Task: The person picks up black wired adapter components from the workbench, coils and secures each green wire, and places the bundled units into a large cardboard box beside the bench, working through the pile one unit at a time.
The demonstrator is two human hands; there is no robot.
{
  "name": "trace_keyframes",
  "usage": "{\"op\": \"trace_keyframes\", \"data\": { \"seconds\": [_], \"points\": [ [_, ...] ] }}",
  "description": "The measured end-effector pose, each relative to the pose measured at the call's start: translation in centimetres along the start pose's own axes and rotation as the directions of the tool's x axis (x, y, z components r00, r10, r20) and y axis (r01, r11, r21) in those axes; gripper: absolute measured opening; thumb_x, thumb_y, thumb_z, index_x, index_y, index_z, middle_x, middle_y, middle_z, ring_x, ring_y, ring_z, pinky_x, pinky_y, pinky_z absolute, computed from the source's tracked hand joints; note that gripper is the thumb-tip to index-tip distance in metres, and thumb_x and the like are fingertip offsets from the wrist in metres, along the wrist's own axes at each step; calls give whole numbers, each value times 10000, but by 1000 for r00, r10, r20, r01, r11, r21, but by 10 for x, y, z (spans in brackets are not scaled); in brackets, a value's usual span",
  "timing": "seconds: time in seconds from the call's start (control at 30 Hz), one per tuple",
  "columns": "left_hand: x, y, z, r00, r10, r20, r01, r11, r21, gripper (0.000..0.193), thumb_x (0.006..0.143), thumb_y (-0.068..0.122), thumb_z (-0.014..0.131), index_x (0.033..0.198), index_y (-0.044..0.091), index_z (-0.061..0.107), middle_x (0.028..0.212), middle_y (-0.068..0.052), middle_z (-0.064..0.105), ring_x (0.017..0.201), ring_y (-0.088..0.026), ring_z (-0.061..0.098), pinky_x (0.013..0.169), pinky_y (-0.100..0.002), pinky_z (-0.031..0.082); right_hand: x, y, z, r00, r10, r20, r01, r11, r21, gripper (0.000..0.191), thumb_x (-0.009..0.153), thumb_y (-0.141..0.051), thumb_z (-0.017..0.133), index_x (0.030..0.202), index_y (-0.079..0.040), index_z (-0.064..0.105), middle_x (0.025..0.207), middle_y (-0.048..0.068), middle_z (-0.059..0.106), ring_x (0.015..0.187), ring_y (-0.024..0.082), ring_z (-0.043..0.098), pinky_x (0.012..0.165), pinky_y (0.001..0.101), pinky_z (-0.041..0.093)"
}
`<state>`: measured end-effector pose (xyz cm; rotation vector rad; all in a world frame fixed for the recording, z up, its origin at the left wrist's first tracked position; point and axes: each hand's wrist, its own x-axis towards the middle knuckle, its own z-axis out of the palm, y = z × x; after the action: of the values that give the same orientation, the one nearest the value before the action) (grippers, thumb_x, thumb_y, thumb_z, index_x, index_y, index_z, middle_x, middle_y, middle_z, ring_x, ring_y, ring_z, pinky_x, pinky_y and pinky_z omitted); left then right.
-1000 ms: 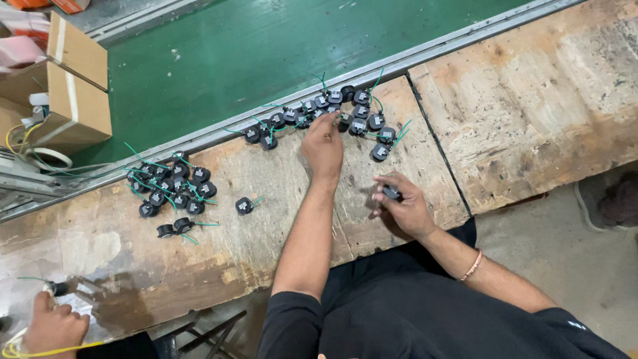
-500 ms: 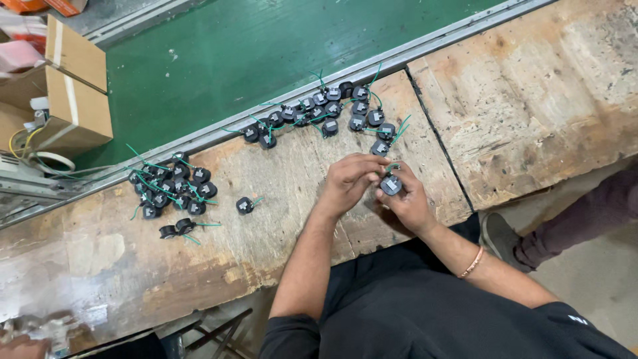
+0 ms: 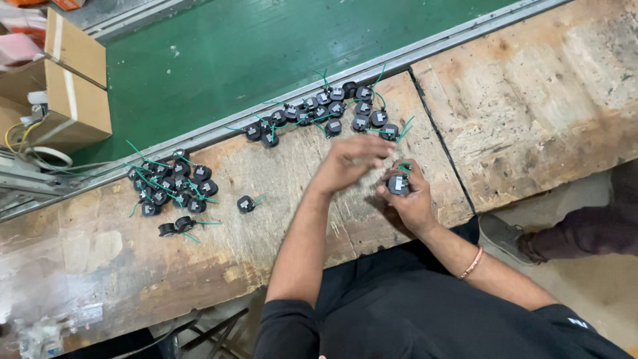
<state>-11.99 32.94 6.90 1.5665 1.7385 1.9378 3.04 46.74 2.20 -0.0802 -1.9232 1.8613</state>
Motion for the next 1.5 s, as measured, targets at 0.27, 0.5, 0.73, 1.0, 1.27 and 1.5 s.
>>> {"op": "trace_keyframes", "data": {
  "seconds": [0.27,0.5,0.73,1.0,1.27,1.5],
  "points": [
    [-30,16,35,958,-284,-44,285,958,36,230,804,16,817,1017,67,746,1029,-72,770,1024,-228,754,958,-371,594,-3,15,-2,995,-65,80,75,989,-130,329,784,42,761,1096,-18,679,1188,72,551,1089,183,601,920,290,499],
    [-26,24,22,989,-89,117,100,990,-98,236,752,5,849,959,79,763,1110,-83,748,1108,-240,699,997,-370,556,-3,16,-4,994,-76,84,79,996,-39,279,795,-13,772,1063,-9,695,1189,99,542,1088,210,582,917,308,490],
    [-35,2,45,841,-507,187,535,737,-413,312,697,-29,857,714,80,565,854,28,591,868,-124,564,814,-296,472,-10,9,-5,975,-158,154,195,946,-261,366,680,-78,896,987,-28,702,1146,103,556,1104,262,595,925,349,514],
    [-12,-6,26,975,-152,-161,148,988,-39,229,769,19,857,960,86,748,1023,-47,745,1052,-188,693,998,-324,544,-30,9,-18,992,-108,66,113,990,-88,315,813,-94,887,991,-70,628,1190,85,510,1111,225,609,991,371,500],
    [11,-33,20,922,37,-386,241,726,644,186,852,30,757,1016,119,765,1041,-74,790,1039,-241,738,911,-334,566,-28,4,-19,992,21,121,-57,950,307,390,922,-210,767,1241,-44,616,1224,63,480,1126,201,616,879,388,625],
    [-30,-6,58,789,-515,-336,296,797,-526,246,949,-55,626,1150,71,691,1029,-130,787,875,-243,748,801,-345,611,-15,4,-21,984,29,173,-93,924,372,690,946,-388,722,1481,-44,454,1383,98,529,1296,218,525,1091,394,453]
  ]
}}
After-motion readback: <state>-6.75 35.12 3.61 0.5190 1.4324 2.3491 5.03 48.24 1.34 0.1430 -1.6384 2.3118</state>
